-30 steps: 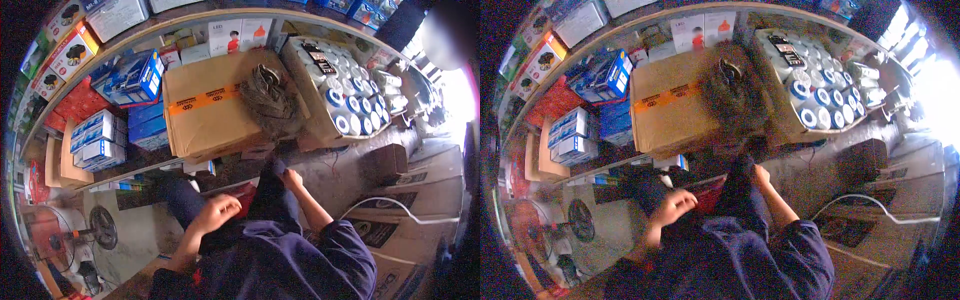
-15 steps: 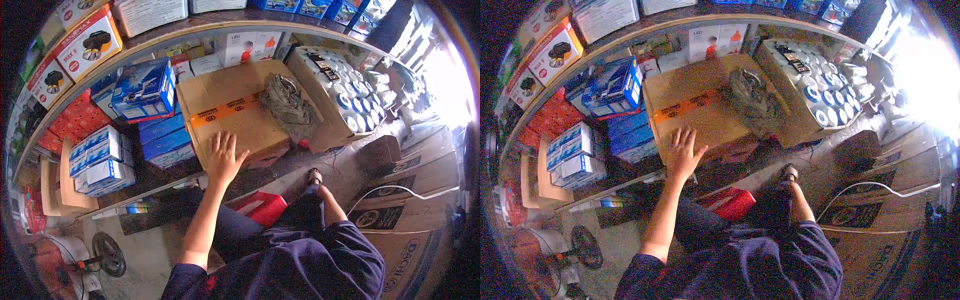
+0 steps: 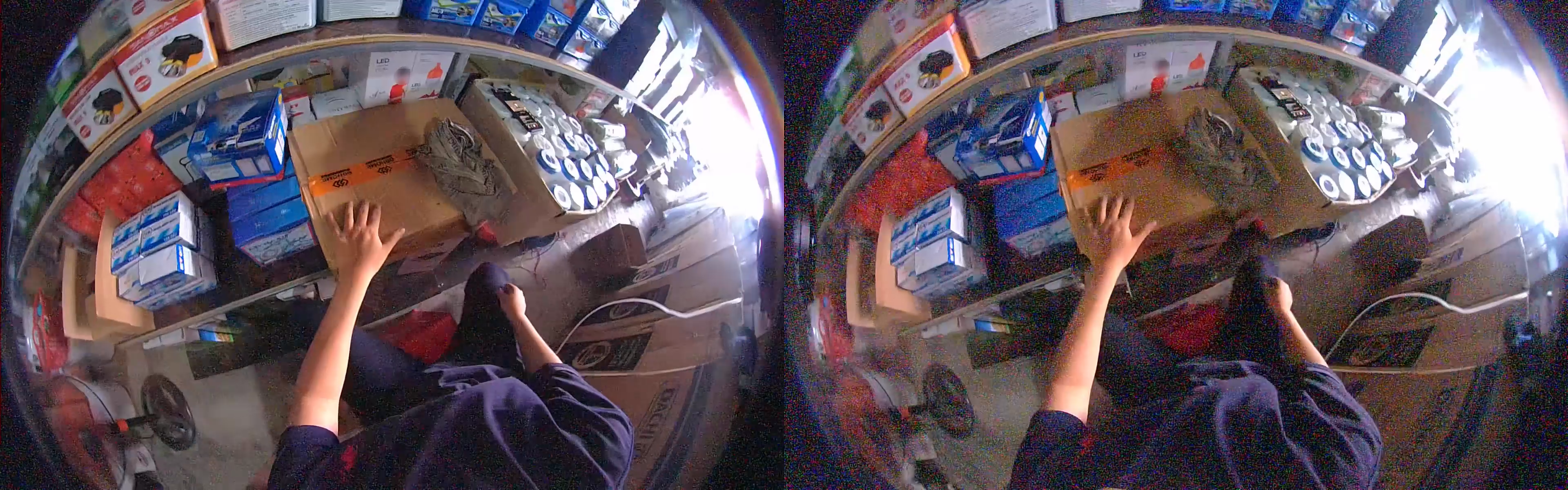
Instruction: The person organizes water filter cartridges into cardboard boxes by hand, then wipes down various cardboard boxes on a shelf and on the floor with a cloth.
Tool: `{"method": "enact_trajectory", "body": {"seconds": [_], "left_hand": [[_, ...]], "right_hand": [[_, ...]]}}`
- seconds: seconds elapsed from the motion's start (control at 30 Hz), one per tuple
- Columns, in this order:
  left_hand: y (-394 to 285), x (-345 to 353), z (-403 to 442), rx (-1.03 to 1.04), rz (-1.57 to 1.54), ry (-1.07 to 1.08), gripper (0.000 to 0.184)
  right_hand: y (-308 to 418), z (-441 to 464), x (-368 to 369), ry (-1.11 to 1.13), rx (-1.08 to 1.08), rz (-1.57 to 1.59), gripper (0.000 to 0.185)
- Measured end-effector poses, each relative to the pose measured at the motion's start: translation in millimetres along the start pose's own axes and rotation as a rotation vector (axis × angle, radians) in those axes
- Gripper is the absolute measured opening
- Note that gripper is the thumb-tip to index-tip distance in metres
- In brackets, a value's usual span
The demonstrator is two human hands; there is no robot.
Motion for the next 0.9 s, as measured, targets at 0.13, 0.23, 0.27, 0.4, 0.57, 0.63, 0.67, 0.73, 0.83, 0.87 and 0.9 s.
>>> {"method": "enact_trajectory", "body": {"seconds": [0.13,0.23,0.27,0.4,0.57,0.63,0.67,0.73,0.83,0.87,0.9], "left_hand": [[0.7,-0.7,2.3,-0.002,0.012,0.0,0.058],[-1.8,-3.0,1.2,0.016,0.041,0.052,0.059],[-4.0,-3.6,3.3,0.034,0.054,0.068,0.059],[-7.6,-3.0,3.4,0.054,0.132,0.104,0.058],[-8.6,-5.5,8.1,0.021,0.136,0.163,0.057],[-11.6,-10.3,12.0,0.006,0.108,0.163,0.053],[-4.3,-2.4,10.0,0.003,0.108,0.163,0.053],[15.3,7.9,14.1,-0.229,-0.48,0.04,0.049],[7.2,22.1,35.1,-0.514,-1.048,0.001,0.036],[-30.3,8.4,59.6,-0.457,-1.126,0.059,0.033],[-73.6,0.4,78.5,-0.369,-1.203,0.149,0.027]], "right_hand": [[80.6,20.6,-16.4,-0.05,-0.323,0.198,0.018],[191.0,19.2,-59.5,-0.023,-0.474,0.151,0.034],[213.1,26.1,-67.5,-0.064,-0.499,0.152,0.036],[271.4,65.2,-76.9,-0.242,-0.612,0.124,0.045],[299.6,126.4,-28.7,-0.006,-0.456,-0.143,0.067],[304.8,131.7,-20.2,0.021,-0.512,-0.116,0.069],[307.5,131.4,-16.8,0.039,-0.56,-0.088,0.071],[306.6,129.9,-17.9,0.067,-0.517,-0.098,0.074],[302.9,129.0,-18.4,0.098,-0.496,-0.088,0.075],[302.7,128.8,-17.8,0.097,-0.48,-0.096,0.074],[301.9,129.5,-17.8,0.098,-0.461,-0.102,0.074]]}}
Point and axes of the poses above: each hand's wrist, its own z-axis towards the middle knuckle, its own x-axis out of the palm, y = z × x, the point moved 9 cm from there along z, towards the middle knuckle, and after that the axes turned 11 degrees about x, right-handed, at the moved point
